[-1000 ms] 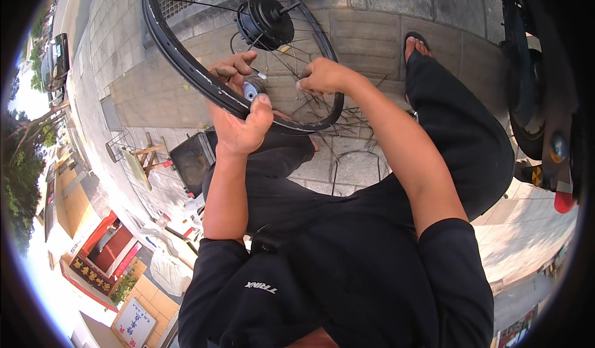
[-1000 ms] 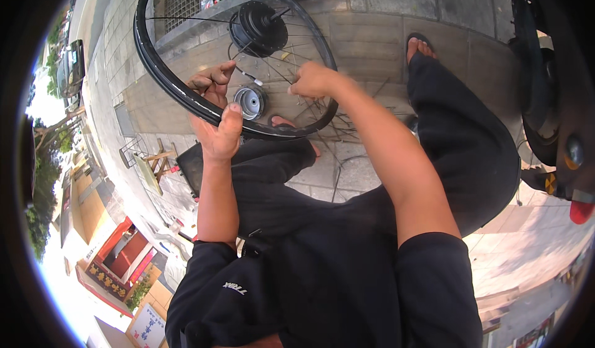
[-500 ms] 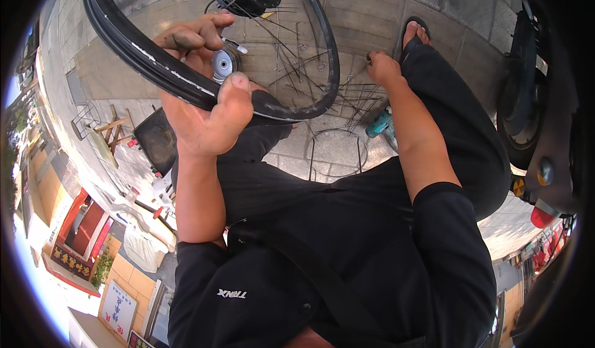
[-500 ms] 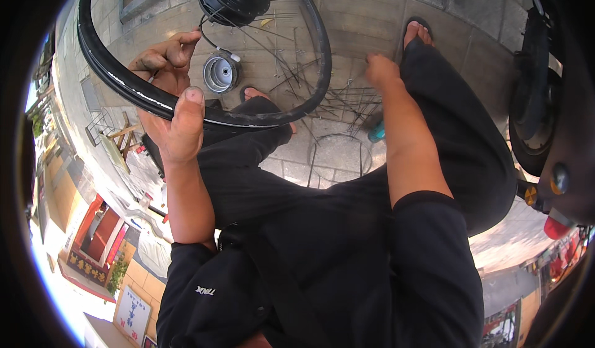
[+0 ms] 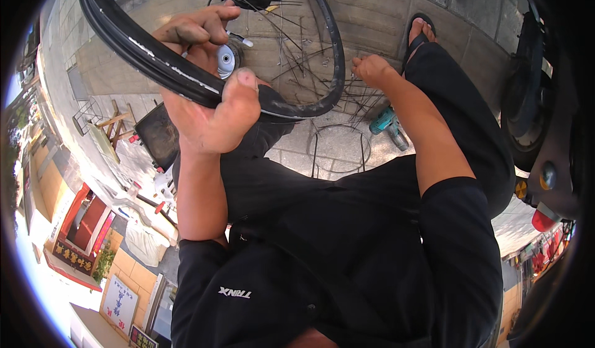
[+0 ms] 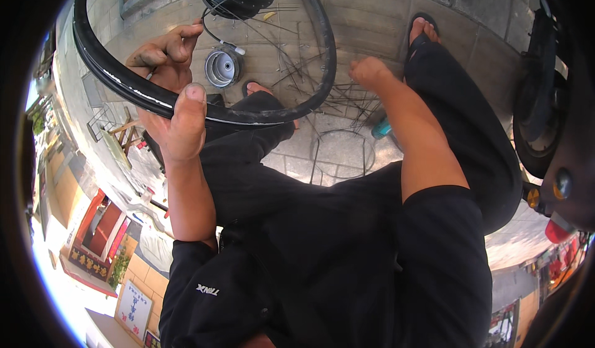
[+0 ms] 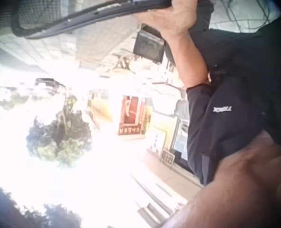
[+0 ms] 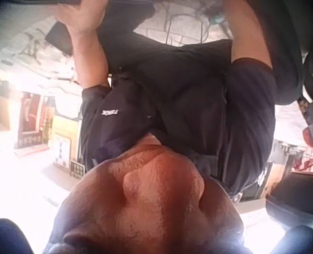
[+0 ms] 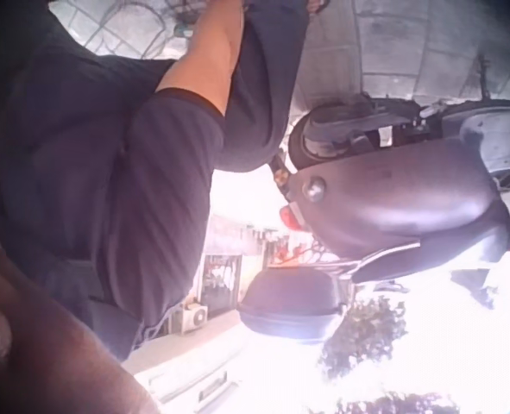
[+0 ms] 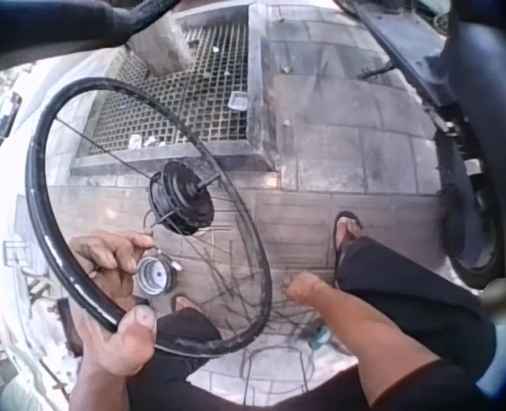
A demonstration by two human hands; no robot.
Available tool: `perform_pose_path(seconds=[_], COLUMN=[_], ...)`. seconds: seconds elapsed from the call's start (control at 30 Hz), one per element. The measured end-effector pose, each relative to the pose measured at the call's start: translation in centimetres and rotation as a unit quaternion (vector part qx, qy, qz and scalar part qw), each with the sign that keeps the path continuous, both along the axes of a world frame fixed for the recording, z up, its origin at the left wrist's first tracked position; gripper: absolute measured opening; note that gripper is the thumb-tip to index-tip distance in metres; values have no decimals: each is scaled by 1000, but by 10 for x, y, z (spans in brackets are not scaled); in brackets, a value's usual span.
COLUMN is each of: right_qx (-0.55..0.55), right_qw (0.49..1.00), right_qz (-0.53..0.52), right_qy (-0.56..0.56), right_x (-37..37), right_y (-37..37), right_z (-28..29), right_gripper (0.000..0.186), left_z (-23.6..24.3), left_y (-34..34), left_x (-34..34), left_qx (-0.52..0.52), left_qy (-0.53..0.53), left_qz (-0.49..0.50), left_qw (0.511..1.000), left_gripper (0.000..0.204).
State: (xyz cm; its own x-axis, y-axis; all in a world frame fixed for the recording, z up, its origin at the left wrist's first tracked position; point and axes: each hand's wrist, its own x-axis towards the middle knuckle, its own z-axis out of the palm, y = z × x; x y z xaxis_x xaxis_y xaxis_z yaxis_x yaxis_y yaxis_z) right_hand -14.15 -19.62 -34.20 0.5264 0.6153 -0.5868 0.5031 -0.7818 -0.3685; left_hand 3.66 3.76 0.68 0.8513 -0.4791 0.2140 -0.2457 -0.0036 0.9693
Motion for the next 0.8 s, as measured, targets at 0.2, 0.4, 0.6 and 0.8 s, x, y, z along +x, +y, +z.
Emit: perform_pose_path(seconds=[0.2,0.4,0.6,0.8], right_qx=[42,-120,115,381], right_qw=[998,973,838,670], right_qz=[-24,-196,-529,-637], right_qy=[-30,-25,-69,14], right_x=[52,110,129,158], right_y=[-32,-94,-120,-63], right_z=[62,154,165,145], right_gripper=[15,32,36,41], left_z=[5,3,3,3], left_y=[-6,-2,0,-1], left_x=[0,2,3,4], left_qx=[-3,19,37,14], left_qy=[20,21,11,-3], left_qz=[16,27,24,19], left_qw=[1000,999,999,1000], left_gripper=[55,50,48,50])
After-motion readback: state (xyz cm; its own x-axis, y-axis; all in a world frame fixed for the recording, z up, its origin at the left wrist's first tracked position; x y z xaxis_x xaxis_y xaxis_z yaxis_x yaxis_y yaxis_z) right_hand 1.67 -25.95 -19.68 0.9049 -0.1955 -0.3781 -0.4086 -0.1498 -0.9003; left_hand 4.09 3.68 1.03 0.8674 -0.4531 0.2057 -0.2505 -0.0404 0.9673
